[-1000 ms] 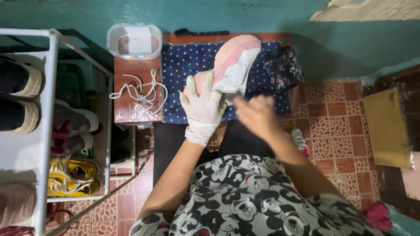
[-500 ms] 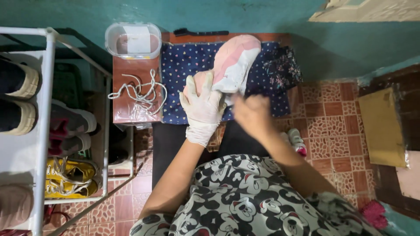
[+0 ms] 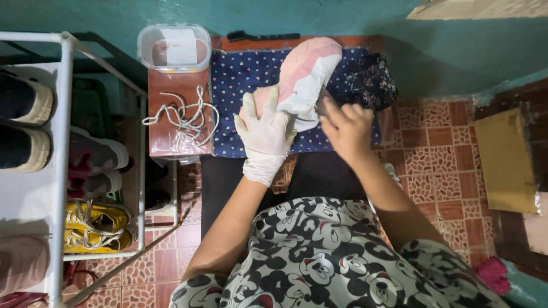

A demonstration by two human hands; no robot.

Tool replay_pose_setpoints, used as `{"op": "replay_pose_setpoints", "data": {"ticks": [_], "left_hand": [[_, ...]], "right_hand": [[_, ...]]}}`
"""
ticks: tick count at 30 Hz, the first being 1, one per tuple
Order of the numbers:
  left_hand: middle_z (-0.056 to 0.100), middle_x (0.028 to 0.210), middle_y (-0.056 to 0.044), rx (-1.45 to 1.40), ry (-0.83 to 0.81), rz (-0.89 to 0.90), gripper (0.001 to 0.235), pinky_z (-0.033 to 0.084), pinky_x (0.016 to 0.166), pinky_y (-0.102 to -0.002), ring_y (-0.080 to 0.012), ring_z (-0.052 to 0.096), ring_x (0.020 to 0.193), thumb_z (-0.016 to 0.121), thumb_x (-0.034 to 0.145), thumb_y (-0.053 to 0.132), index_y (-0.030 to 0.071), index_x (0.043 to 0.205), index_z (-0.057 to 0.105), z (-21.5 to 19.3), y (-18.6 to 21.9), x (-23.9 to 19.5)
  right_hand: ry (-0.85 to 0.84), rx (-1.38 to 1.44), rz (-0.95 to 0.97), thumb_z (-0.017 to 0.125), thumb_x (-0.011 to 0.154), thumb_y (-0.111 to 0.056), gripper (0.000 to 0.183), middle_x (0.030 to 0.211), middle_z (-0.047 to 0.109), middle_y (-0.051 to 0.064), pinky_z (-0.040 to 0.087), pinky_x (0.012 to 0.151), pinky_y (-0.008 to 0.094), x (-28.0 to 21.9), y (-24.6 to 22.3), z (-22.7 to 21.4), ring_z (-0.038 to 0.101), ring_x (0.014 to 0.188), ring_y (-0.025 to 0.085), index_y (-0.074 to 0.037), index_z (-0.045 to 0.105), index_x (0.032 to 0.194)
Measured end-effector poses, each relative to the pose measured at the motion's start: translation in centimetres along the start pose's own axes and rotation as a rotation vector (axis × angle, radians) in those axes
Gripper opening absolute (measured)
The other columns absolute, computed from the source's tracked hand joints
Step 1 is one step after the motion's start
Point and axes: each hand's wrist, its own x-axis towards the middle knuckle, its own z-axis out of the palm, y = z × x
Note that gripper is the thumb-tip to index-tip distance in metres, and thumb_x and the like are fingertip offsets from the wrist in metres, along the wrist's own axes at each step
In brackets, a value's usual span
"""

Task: The person scrubs a white and pink sneaker with a brush, repeatedly dipping the brush into a container of liquid. They clean the upper, sole, and heel areas of the shoe while seated on the floor.

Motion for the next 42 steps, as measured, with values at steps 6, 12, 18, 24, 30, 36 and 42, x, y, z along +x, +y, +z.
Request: {"op": "replay_pose_setpoints", "data": {"ticks": [6, 12, 18, 24, 30, 36, 42], "left_hand": [[0.054, 0.148, 0.002, 0.009, 0.021, 0.029, 0.058, 0.046, 0.090, -0.080, -0.0527, 0.036, 0.140, 0.098, 0.053, 0.029, 0.021, 0.091, 0.056, 0.4, -0.1, 0.3], [0.055, 0.146, 0.004, 0.017, 0.011, 0.006, 0.061, 0.044, 0.094, -0.080, -0.0507, 0.036, 0.140, 0.099, 0.048, 0.032, 0.023, 0.092, 0.058, 0.3, -0.2, 0.4], [0.054, 0.147, 0.005, 0.006, 0.024, -0.004, 0.060, 0.045, 0.094, -0.079, -0.0498, 0.036, 0.141, 0.099, 0.049, 0.033, 0.022, 0.092, 0.058, 0.4, 0.0, 0.4], [0.057, 0.146, 0.005, 0.014, 0.030, -0.015, 0.058, 0.044, 0.095, -0.079, -0.0506, 0.039, 0.139, 0.097, 0.051, 0.037, 0.023, 0.093, 0.060, 0.8, -0.3, 0.3], [0.058, 0.143, 0.005, 0.032, 0.047, -0.011, 0.052, 0.046, 0.093, -0.076, -0.0489, 0.041, 0.138, 0.096, 0.057, 0.038, 0.023, 0.087, 0.056, 0.4, -0.3, 0.6], [0.058, 0.142, 0.004, -0.015, 0.004, -0.011, 0.059, 0.045, 0.092, -0.078, -0.0512, 0.037, 0.139, 0.098, 0.046, 0.033, 0.020, 0.090, 0.060, 0.4, -0.2, 0.7], [0.057, 0.143, 0.005, -0.025, 0.010, -0.012, 0.060, 0.046, 0.091, -0.079, -0.0518, 0.038, 0.138, 0.099, 0.048, 0.032, 0.021, 0.090, 0.058, 0.0, -0.3, 0.6]], "right_hand": [[-0.123, 0.104, -0.088, 0.073, 0.085, -0.032, 0.024, 0.073, 0.059, 0.002, 0.040, 0.068, 0.042, 1.3, -1.8, -1.4, 0.059, 0.074, 0.026, -0.021, 0.076, 0.106], [-0.100, 0.088, -0.107, 0.075, 0.083, -0.032, 0.017, 0.071, 0.054, 0.003, 0.039, 0.064, 0.044, 1.3, -3.1, -0.2, 0.056, 0.071, 0.027, -0.019, 0.075, 0.094], [-0.014, 0.000, 0.011, 0.073, 0.088, -0.032, 0.036, 0.076, 0.053, 0.001, 0.041, 0.064, 0.041, 0.5, -1.4, -0.2, 0.056, 0.073, 0.026, -0.020, 0.074, 0.122], [-0.110, 0.008, 0.023, 0.073, 0.087, -0.035, 0.032, 0.075, 0.058, 0.002, 0.041, 0.064, 0.043, 1.0, -1.2, -0.5, 0.058, 0.075, 0.027, -0.023, 0.076, 0.116], [-0.143, 0.129, 0.067, 0.077, 0.079, -0.035, 0.036, 0.074, 0.057, 0.001, 0.042, 0.070, 0.044, 1.3, -4.0, -1.7, 0.059, 0.076, 0.027, -0.027, 0.076, 0.115], [-0.096, -0.066, 0.100, 0.071, 0.085, -0.033, 0.032, 0.075, 0.056, 0.002, 0.039, 0.067, 0.045, 1.4, -3.5, -0.8, 0.057, 0.077, 0.028, -0.023, 0.073, 0.115], [-0.116, -0.061, 0.096, 0.072, 0.091, -0.039, 0.038, 0.078, 0.054, -0.002, 0.036, 0.074, 0.045, 1.1, -0.4, -1.3, 0.054, 0.080, 0.024, -0.029, 0.073, 0.127]]}}
